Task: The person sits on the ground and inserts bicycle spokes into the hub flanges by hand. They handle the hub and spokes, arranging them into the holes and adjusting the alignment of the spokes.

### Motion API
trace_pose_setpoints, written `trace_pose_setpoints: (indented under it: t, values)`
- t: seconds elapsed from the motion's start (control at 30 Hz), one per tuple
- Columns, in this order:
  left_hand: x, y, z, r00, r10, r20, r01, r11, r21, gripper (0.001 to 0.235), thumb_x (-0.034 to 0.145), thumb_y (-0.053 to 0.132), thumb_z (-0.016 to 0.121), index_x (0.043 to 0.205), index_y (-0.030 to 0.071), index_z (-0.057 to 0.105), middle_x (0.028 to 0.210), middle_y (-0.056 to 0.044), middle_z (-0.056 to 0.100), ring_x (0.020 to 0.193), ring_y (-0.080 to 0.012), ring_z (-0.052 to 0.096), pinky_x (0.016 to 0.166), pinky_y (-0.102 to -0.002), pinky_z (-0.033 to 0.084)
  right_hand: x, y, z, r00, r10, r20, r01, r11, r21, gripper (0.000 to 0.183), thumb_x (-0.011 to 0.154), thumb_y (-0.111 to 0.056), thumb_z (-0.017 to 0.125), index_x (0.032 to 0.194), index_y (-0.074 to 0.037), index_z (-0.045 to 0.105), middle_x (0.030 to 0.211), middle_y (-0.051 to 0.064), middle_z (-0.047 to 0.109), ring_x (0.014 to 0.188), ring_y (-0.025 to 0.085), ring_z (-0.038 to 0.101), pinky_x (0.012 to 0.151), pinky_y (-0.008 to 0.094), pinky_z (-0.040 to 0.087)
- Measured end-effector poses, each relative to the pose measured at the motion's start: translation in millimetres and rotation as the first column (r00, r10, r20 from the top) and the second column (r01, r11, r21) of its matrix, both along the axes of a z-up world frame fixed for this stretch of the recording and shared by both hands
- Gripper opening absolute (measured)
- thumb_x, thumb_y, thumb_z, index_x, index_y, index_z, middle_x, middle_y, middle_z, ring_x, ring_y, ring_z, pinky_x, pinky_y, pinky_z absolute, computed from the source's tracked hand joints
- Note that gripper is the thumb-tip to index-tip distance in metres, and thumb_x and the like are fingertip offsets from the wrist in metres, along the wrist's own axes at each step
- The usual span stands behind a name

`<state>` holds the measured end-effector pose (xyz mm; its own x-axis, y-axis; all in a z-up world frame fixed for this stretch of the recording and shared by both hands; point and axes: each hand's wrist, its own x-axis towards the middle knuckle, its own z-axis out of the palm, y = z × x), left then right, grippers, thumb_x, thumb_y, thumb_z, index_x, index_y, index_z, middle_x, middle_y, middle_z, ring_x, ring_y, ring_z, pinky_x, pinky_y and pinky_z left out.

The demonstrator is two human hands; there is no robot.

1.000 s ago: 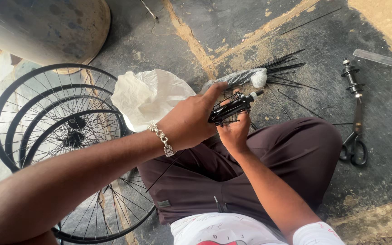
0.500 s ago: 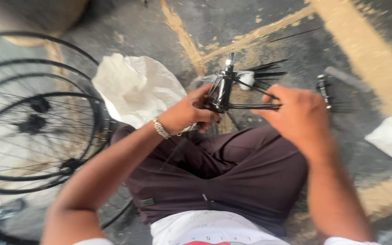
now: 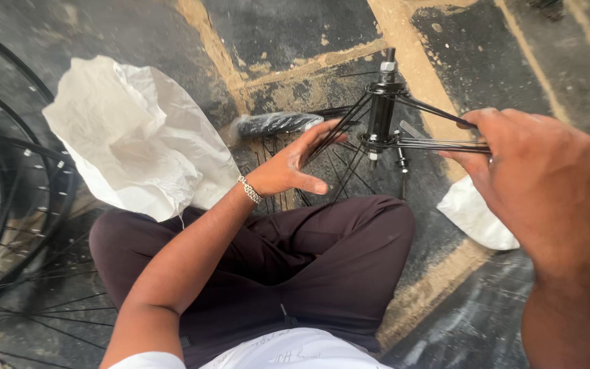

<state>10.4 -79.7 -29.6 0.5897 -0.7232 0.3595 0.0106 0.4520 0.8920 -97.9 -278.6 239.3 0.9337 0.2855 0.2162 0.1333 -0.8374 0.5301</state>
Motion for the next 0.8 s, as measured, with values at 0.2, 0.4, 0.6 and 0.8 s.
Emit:
trace_pose_setpoints:
  t: [0.2,0.4,0.6,0.8]
  values:
    - [-6.5,15.6,8.9,0.898,0.390,0.205,-0.418,0.901,0.115,0.121,0.071,0.044,0.093,0.166,0.013,0.024,0.169,-0.020,0.032,0.160,-0.0357,0.028,0.130,-0.047,0.023,24.1,49.4,0.0,0.999,0.022,-0.039,-0.025,0.996,-0.085,0.042,0.076,-0.031,0.088,0.111,-0.011,0.075,0.086,0.002,0.069,0.079,0.023,0.068,0.065,0.037,0.051]
    - [-17.9,12.1,7.9,0.439,0.810,0.389,-0.881,0.472,0.010,0.093,0.085,0.040,0.087,0.158,0.010,0.037,0.157,-0.018,0.045,0.149,-0.0372,0.042,0.127,-0.048,0.035,39.9,78.7,-1.3,0.999,-0.023,-0.048,0.015,0.986,-0.166,0.040,0.073,-0.026,0.088,0.106,-0.011,0.073,0.085,0.004,0.069,0.081,0.025,0.069,0.064,0.040,0.052]
    - [-57.4,-3.3,10.3,0.672,0.525,0.522,-0.622,0.783,0.015,0.047,0.099,0.041,0.074,0.131,0.011,0.060,0.130,-0.013,0.061,0.127,-0.0334,0.059,0.114,-0.045,0.045,51.7,90.1,-7.8,0.998,0.003,-0.061,-0.015,0.981,-0.194,0.032,0.076,-0.025,0.086,0.101,-0.011,0.071,0.085,0.005,0.069,0.081,0.026,0.069,0.064,0.040,0.052]
    - [-62.9,-30.5,-4.0,0.989,0.125,-0.077,-0.129,0.991,-0.038,0.082,0.100,0.063,0.049,0.163,0.014,0.026,0.155,-0.019,0.048,0.146,-0.0351,0.047,0.118,-0.048,0.042,48.1,93.6,-14.9,0.995,-0.019,-0.097,-0.005,0.970,-0.242,0.032,0.076,-0.029,0.087,0.093,-0.010,0.068,0.080,0.004,0.067,0.078,0.025,0.069,0.061,0.039,0.053]
